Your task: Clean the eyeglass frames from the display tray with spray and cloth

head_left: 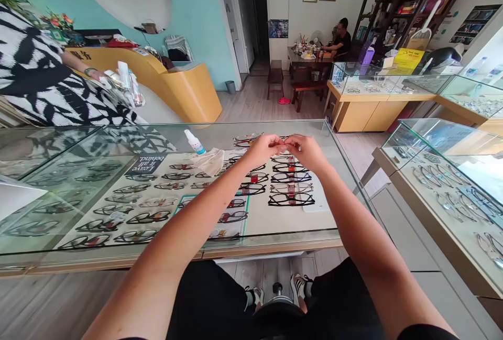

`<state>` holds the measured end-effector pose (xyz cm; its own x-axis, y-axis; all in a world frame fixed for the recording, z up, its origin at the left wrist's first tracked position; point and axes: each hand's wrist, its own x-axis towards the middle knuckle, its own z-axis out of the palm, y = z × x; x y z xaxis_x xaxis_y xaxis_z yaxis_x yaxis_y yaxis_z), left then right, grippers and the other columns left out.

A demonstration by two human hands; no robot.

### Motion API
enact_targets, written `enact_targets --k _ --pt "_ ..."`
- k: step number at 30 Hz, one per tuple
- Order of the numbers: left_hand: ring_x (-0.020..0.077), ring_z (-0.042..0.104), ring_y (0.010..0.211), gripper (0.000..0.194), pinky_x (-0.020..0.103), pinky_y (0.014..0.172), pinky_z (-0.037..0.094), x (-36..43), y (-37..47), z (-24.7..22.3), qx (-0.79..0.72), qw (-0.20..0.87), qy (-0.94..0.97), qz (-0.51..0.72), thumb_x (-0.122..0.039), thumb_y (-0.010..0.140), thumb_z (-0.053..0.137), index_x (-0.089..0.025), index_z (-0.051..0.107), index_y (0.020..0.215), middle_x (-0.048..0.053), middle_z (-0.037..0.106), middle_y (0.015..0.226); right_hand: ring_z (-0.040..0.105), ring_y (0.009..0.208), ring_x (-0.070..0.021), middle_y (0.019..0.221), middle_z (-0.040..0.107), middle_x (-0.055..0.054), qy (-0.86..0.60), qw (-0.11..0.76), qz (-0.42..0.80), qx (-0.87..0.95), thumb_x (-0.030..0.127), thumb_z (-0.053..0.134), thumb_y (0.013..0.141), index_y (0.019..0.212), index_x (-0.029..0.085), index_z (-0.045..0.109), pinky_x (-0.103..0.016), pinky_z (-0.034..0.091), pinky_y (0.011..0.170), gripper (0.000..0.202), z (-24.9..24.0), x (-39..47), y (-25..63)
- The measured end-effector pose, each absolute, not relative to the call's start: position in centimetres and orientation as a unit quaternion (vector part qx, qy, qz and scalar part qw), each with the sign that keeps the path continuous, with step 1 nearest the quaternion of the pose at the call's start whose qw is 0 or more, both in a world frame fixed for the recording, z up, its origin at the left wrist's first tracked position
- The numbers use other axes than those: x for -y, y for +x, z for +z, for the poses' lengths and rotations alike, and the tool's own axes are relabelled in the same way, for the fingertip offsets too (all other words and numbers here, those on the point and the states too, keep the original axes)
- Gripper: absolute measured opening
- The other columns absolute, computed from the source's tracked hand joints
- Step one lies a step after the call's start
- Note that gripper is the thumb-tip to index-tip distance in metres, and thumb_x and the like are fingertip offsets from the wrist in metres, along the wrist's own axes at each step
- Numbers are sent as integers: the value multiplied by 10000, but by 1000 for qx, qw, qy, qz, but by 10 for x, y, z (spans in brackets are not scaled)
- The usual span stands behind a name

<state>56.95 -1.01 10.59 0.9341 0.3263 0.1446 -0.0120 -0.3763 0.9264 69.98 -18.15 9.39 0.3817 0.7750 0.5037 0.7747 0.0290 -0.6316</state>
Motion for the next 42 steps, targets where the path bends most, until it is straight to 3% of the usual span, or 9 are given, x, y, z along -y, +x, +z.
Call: enact_targets --k 5,8,15,18,22,28,32,39,42 --pt "184 612 743 457 317 737 445 7 582 114 -56 527 840 118 -607 853 912 -202 702 868 12 706 769 581 768 -208 905 778 -35 -703 468 36 534 371 697 1015 958 244 799 -344 431 744 174 97 189 711" --pt "178 592 738 429 317 736 444 3 588 119 -22 526 846 81 -564 881 910 -196 690 861 16 686 773 554 742 -200 828 732 -23 -714 471 50 516 444 747 988 849 238 736 -346 409 723 248 98 192 717" --pt "186 583 763 519 336 766 465 -9 602 127 53 485 873 4 -700 909 820 -200 680 905 18 650 789 488 711 -185 736 642 -10 -748 441 40 494 709 790 943 755 235 653 -343 362 682 527 106 203 728" --pt "204 628 832 416 334 807 491 -13 612 126 32 399 917 0 -618 978 727 -204 685 973 43 729 896 442 686 -175 693 588 1 -769 442 35 461 766 765 941 743 230 632 -347 338 664 586 112 211 734" --pt "235 695 951 259 324 822 480 -13 625 124 -40 203 978 -39 -434 1040 596 -223 739 1089 85 815 1129 340 654 -162 635 468 26 -782 451 21 431 747 728 978 702 240 532 -357 286 637 609 115 215 738" --pt "277 697 839 253 370 787 463 -7 646 121 -97 107 987 -76 -404 1002 628 -249 809 1087 124 841 1047 309 644 -160 619 412 37 -786 441 23 433 675 711 1017 686 248 486 -357 266 631 586 112 210 739" --pt "329 759 944 283 404 863 509 -1 656 120 -110 71 988 -86 -413 976 650 -260 864 1079 145 864 1086 323 650 -162 628 431 31 -786 437 15 437 629 701 1032 686 245 500 -358 268 637 555 111 209 740" --pt "338 788 1077 249 396 944 542 6 661 117 -111 41 990 -78 -375 872 753 -269 914 1030 117 889 1130 293 660 -155 638 378 37 -742 493 20 454 952 624 946 675 246 487 -361 246 634 769 113 207 739" --pt "304 783 1056 248 355 896 529 8 657 117 -110 47 992 -49 -344 860 746 -290 918 1029 79 894 1115 349 667 -156 660 449 22 -702 538 42 465 1029 589 906 690 237 548 -353 276 646 822 115 205 736"
